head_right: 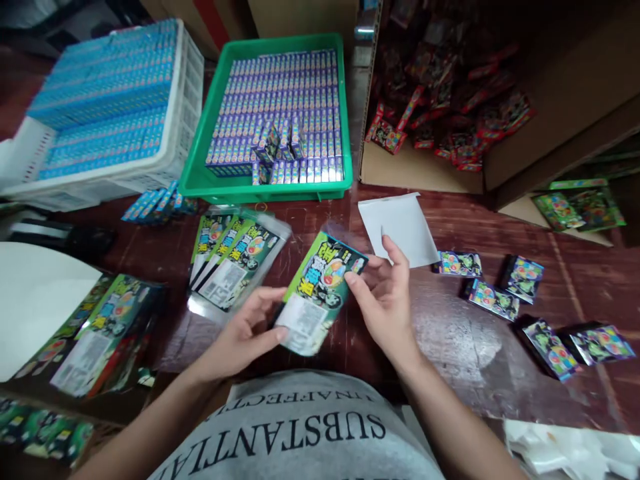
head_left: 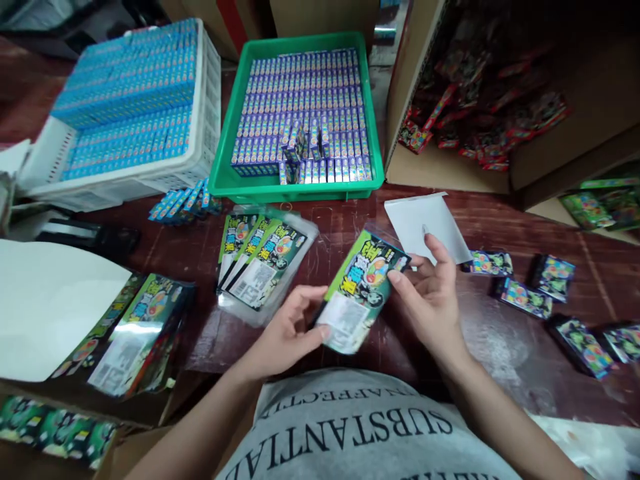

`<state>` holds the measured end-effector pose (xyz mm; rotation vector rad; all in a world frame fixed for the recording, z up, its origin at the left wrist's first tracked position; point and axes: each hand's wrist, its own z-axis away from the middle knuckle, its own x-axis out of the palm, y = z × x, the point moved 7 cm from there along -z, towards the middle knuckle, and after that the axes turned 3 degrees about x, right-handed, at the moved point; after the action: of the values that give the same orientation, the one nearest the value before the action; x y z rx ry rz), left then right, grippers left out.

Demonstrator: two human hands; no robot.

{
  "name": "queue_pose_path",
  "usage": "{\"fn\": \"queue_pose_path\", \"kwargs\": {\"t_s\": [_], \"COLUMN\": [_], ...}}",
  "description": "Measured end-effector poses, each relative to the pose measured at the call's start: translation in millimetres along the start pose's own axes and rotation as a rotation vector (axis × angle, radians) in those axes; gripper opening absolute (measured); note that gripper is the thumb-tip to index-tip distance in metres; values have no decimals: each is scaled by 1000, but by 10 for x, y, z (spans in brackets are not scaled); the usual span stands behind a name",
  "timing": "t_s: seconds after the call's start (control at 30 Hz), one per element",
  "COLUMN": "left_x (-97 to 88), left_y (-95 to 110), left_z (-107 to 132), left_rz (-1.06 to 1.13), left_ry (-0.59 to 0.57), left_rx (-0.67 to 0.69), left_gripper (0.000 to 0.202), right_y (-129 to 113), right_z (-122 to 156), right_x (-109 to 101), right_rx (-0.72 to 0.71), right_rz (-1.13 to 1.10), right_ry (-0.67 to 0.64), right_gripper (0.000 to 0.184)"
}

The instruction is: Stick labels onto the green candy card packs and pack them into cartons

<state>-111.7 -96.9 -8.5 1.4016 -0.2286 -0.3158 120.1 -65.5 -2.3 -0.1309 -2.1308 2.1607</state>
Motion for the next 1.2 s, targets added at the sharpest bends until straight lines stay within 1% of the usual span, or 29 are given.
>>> {"fn": "queue_pose_path", "kwargs": {"t_s": [0.03,0.07,0.1,0.13,0.17,0.23,0.3,0.33,0.43,0.5,0.6,0.67,0.73,0.83,0.9,0.97,1.03,1.07,1.1,1.2], "left_x": [78,114,125,129,140,205,272,290,305,304,281,245,194,132,131,137,133,135,143,175], "left_y": [2,22,56,98,139,182,164,139,50,2,-26,-13,38,140,171,179,189,199,212,275], "left_z": [-20,-63,-120,-181,-241,-326,-335,-317,-239,-207,-211,-235,-266,-312,-343,-373,-395,-404,-412,-419], "left_rz": [20,35,47,60,74,94,80,72,87,86,55,51,33,-15,-10,20,38,32,15,-53], "left_ry": [14,57,108,145,154,81,8,-1,36,48,22,2,12,80,117,153,186,184,170,118], "left_rx": [15,39,69,102,131,139,109,95,91,97,86,72,92,162,181,179,173,165,153,113], "left_gripper": [37,36,39,46,56,68,68,67,71,64,47,42,32,14,10,9,22,28,30,15], "right_y": [-41,-78,-111,-139,-163,-184,-157,-127,-2,73,139,138,110,68,54,39,28,24,18,-44], "right_z": [-27,-41,-42,-32,-11,58,151,196,275,268,206,168,153,166,168,159,149,146,145,135], "right_x": [48,94,128,143,144,122,92,78,18,6,23,28,43,77,73,42,3,-8,-9,15], "right_rx": [-8,-15,-28,-49,-79,-149,-198,-207,-163,-109,-62,-82,-137,-201,-199,-191,-176,-164,-148,-98], "right_rz": [10,27,49,74,100,138,150,144,135,154,181,215,273,343,353,343,313,291,267,181], "right_ry": [-46,-103,-147,-170,-170,-134,-92,-76,-33,-68,-194,-255,-306,-378,-382,-338,-281,-268,-269,-299], "right_gripper": [76,79,82,85,86,84,84,85,86,86,88,91,90,85,85,87,92,94,94,87]}}
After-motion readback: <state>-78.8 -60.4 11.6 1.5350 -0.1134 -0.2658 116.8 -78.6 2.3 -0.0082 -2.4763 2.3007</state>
